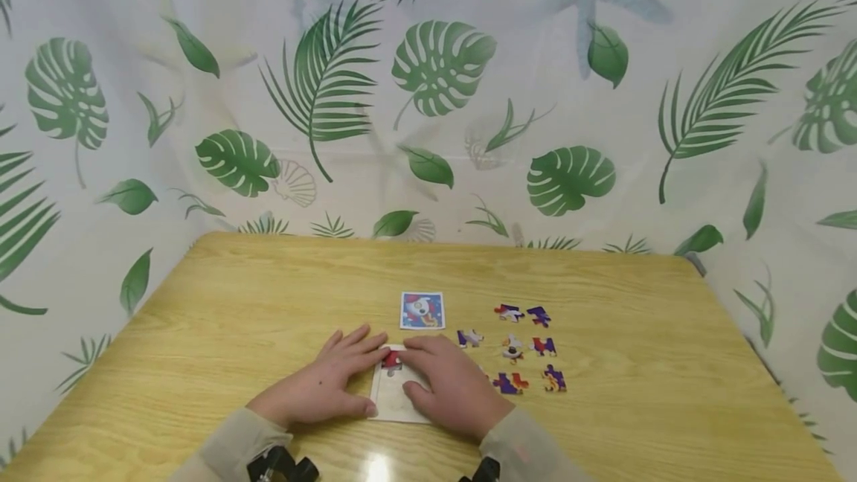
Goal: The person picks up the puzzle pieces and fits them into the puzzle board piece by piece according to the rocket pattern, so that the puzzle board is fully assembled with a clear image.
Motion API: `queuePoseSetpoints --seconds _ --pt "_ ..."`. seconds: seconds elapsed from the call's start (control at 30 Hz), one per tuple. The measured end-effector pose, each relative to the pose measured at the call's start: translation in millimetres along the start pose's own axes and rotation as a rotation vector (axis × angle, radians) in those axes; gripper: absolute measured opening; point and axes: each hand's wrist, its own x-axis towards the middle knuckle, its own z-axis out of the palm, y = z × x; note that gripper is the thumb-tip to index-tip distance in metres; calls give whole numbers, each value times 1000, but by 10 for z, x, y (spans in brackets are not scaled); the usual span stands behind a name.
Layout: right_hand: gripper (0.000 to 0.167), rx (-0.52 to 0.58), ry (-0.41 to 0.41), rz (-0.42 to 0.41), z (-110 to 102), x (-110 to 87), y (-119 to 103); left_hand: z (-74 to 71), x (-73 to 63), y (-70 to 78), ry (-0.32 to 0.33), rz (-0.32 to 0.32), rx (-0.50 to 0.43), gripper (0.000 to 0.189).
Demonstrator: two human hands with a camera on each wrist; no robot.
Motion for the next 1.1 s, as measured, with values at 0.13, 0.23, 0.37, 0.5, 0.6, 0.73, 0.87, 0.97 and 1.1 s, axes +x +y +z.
queuePoseSetpoints --seconds 0.13,0.23,0.37,0.5,0.6,0.73,0.87,0.97,1.1 --pt "45 -10 -8 -2 -5 4 12 -2 4 3 3 2 -1 85" --pt "43 -14 33 -5 -52 4 34 -5 6 2 6 1 2 86" --pt "36 4 178 42 -180 -12 187 1 14 -2 14 -1 4 86" --pt "32 32 286 126 -329 -88 472 14 21 -14 18 3 -7 86" --pt "32 34 322 166 -445 -154 689 14 20 -18 11 -5 -11 86" --pt "34 14 350 230 -577 -248 942 8 14 -15 7 -9 -10 86" --pt "38 28 369 301 -668 -353 1119 0 19 -15 6 5 -14 85" --pt "40 40 367 325 -697 -393 1190 1 19 -22 5 5 -19 85" --pt "41 14 359 320 -687 -392 1228 8 13 -34 7 1 -27 85"
